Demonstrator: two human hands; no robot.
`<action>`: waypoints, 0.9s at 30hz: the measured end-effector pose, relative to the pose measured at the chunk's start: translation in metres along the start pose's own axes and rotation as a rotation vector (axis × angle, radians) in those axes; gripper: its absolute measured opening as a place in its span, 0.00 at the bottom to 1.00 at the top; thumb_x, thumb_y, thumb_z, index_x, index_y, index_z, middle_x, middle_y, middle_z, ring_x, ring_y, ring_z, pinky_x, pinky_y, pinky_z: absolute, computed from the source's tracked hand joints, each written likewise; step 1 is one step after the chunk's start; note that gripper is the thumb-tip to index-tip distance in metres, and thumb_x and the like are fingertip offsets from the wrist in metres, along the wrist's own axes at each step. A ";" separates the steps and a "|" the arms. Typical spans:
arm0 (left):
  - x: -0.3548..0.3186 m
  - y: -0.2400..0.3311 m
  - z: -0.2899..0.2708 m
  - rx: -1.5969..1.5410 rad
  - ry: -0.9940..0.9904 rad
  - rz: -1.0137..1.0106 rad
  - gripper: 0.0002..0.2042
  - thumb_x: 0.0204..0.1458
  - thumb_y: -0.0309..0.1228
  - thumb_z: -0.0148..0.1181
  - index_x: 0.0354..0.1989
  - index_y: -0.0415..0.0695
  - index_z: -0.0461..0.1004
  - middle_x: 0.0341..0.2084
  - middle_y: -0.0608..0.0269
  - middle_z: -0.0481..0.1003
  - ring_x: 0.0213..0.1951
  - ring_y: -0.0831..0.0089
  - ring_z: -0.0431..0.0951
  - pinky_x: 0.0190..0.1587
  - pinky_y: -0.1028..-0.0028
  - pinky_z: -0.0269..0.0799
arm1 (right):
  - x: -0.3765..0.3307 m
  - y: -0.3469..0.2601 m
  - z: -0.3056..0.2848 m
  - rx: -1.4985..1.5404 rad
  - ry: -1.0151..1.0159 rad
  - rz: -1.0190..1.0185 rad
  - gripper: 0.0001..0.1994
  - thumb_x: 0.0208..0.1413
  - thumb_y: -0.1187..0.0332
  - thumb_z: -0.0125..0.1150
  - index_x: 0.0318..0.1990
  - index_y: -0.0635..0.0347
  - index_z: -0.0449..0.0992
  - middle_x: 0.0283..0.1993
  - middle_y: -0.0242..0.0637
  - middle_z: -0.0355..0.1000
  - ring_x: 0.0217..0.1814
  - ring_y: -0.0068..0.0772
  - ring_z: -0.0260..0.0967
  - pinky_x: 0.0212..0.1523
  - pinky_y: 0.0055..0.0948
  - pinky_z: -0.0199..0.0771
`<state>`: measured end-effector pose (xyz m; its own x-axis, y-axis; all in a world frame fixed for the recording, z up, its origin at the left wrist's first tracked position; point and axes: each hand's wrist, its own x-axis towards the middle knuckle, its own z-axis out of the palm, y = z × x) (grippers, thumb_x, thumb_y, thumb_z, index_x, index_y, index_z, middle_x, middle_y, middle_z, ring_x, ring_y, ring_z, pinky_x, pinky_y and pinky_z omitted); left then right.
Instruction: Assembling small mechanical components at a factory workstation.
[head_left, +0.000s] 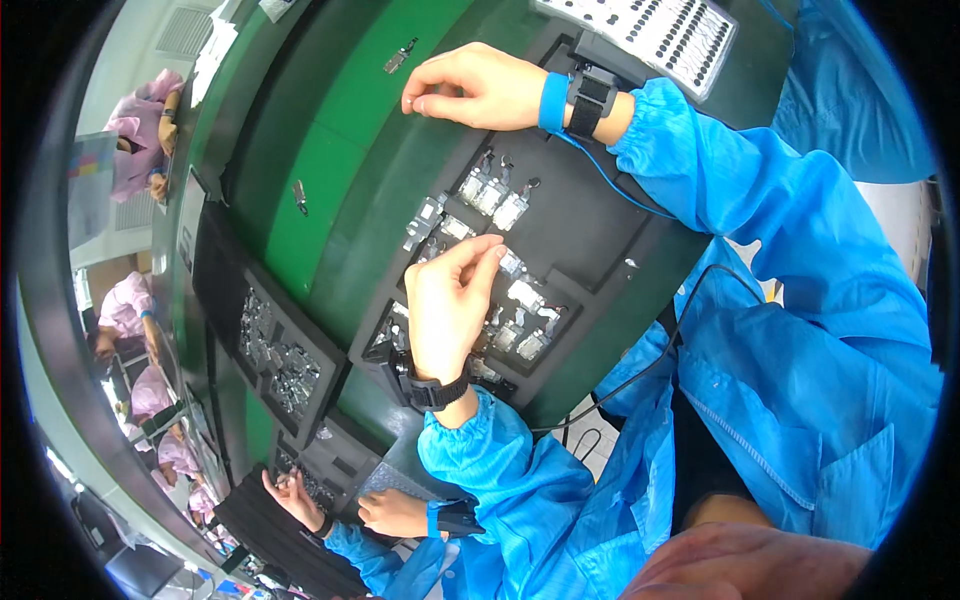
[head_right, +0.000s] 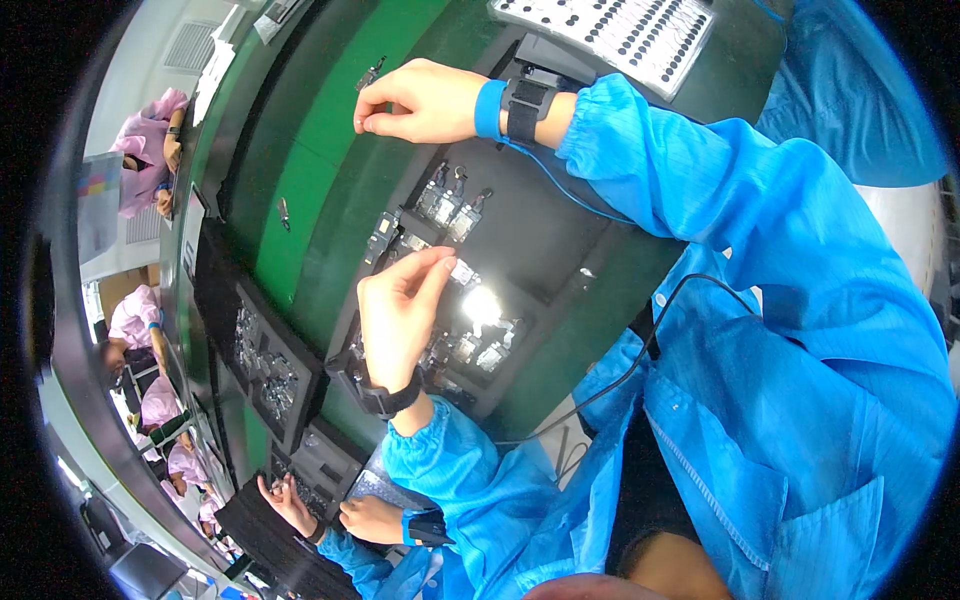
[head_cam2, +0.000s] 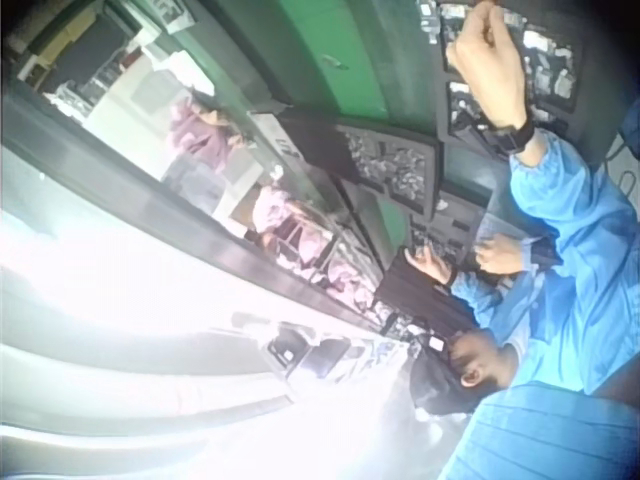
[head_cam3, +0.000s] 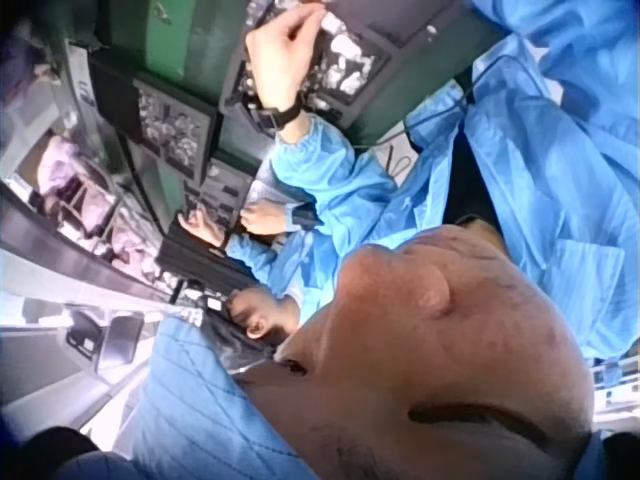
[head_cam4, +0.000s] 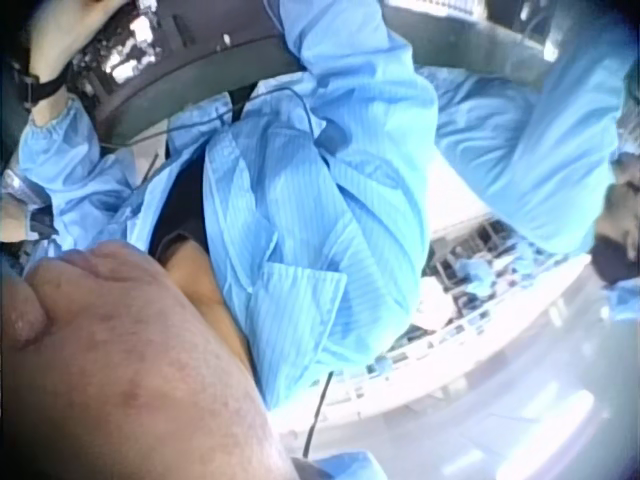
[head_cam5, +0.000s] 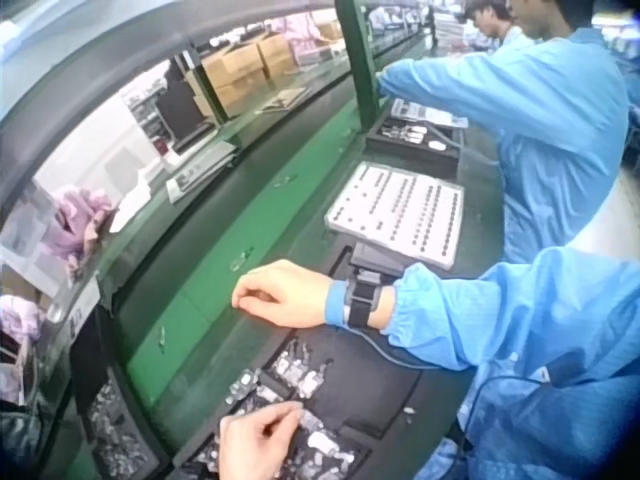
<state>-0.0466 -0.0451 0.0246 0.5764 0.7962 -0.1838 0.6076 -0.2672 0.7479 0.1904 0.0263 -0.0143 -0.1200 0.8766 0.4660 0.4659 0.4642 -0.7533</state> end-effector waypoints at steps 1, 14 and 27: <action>0.002 0.004 -0.001 -0.009 -0.023 -0.020 0.09 0.53 0.26 0.65 0.42 0.39 0.83 0.31 0.55 0.84 0.35 0.78 0.83 0.40 0.77 0.76 | -0.001 0.001 -0.002 -0.008 -0.008 0.014 0.11 0.63 0.65 0.56 0.45 0.61 0.78 0.42 0.37 0.80 0.32 0.31 0.74 0.36 0.32 0.75; 0.005 -0.022 -0.017 -0.126 0.144 0.091 0.07 0.54 0.24 0.66 0.40 0.37 0.83 0.32 0.56 0.84 0.33 0.75 0.83 0.39 0.77 0.77 | -0.004 -0.007 -0.006 0.104 -0.020 0.071 0.08 0.59 0.68 0.56 0.37 0.63 0.76 0.32 0.39 0.79 0.30 0.32 0.76 0.33 0.31 0.75; 0.042 -0.057 -0.071 0.259 0.802 -0.187 0.16 0.55 0.38 0.63 0.45 0.38 0.80 0.36 0.45 0.82 0.40 0.57 0.84 0.44 0.65 0.77 | 0.006 -0.015 0.009 0.154 -0.015 -0.063 0.07 0.55 0.72 0.56 0.38 0.65 0.77 0.29 0.43 0.76 0.30 0.34 0.75 0.33 0.33 0.74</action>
<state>-0.0954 0.0424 0.0197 -0.0460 0.9560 0.2897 0.8156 -0.1315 0.5635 0.1753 0.0258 -0.0045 -0.1584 0.8467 0.5080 0.3177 0.5309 -0.7857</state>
